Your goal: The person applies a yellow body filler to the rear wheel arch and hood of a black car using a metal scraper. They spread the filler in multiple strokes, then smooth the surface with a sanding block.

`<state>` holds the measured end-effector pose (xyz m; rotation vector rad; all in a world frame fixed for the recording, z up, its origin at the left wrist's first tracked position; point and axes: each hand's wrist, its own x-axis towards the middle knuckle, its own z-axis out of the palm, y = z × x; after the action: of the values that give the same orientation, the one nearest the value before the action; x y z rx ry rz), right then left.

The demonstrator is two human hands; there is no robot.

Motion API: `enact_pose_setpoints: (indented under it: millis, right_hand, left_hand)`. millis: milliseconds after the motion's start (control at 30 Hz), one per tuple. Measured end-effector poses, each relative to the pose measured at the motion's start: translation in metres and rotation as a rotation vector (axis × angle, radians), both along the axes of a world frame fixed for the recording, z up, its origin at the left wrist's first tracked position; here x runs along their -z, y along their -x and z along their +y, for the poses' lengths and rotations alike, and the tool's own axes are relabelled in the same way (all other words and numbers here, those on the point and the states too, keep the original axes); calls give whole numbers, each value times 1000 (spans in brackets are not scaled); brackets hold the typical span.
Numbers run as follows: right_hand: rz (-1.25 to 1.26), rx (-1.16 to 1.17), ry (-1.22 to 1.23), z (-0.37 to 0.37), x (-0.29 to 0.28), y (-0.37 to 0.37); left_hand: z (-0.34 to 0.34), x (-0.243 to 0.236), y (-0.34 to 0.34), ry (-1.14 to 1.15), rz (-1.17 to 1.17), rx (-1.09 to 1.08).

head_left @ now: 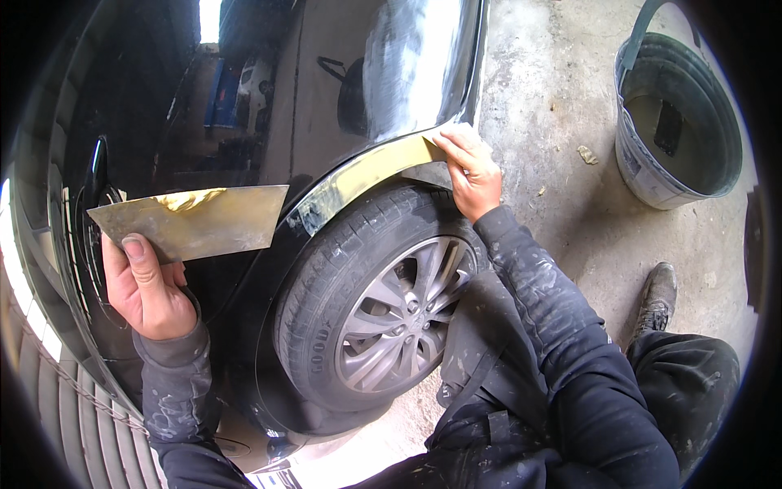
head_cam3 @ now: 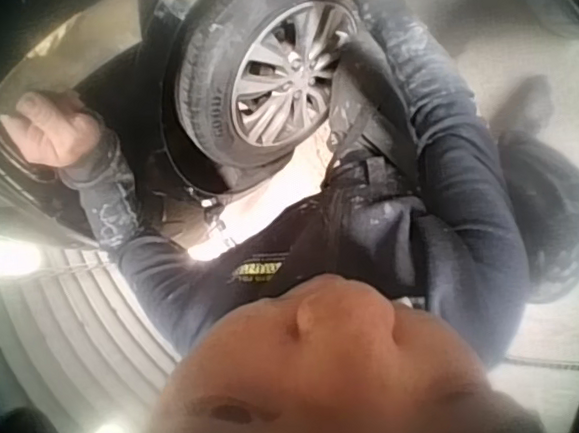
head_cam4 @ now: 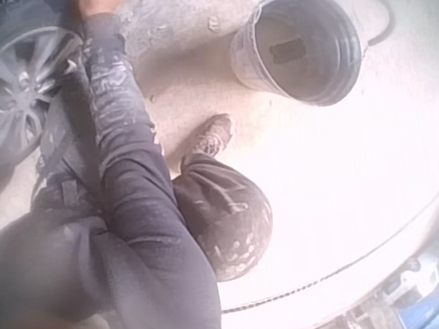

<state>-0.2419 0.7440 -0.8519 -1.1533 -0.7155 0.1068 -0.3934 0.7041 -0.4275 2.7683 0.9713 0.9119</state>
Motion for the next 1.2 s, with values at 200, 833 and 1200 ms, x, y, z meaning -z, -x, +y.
enact_pose_setpoints:
  millis: [200,833,1200]
  right_hand:
    - [18,-1,4,0,-2,2]
    - [142,-41,27,-41,5,25]
    - [110,-23,35,3,19,-13]
  left_hand:
    - [1,-1,-2,4,4,5]
    - [-2,1,-6,0,16,-8]
    - [-4,1,-5,5,7,-17]
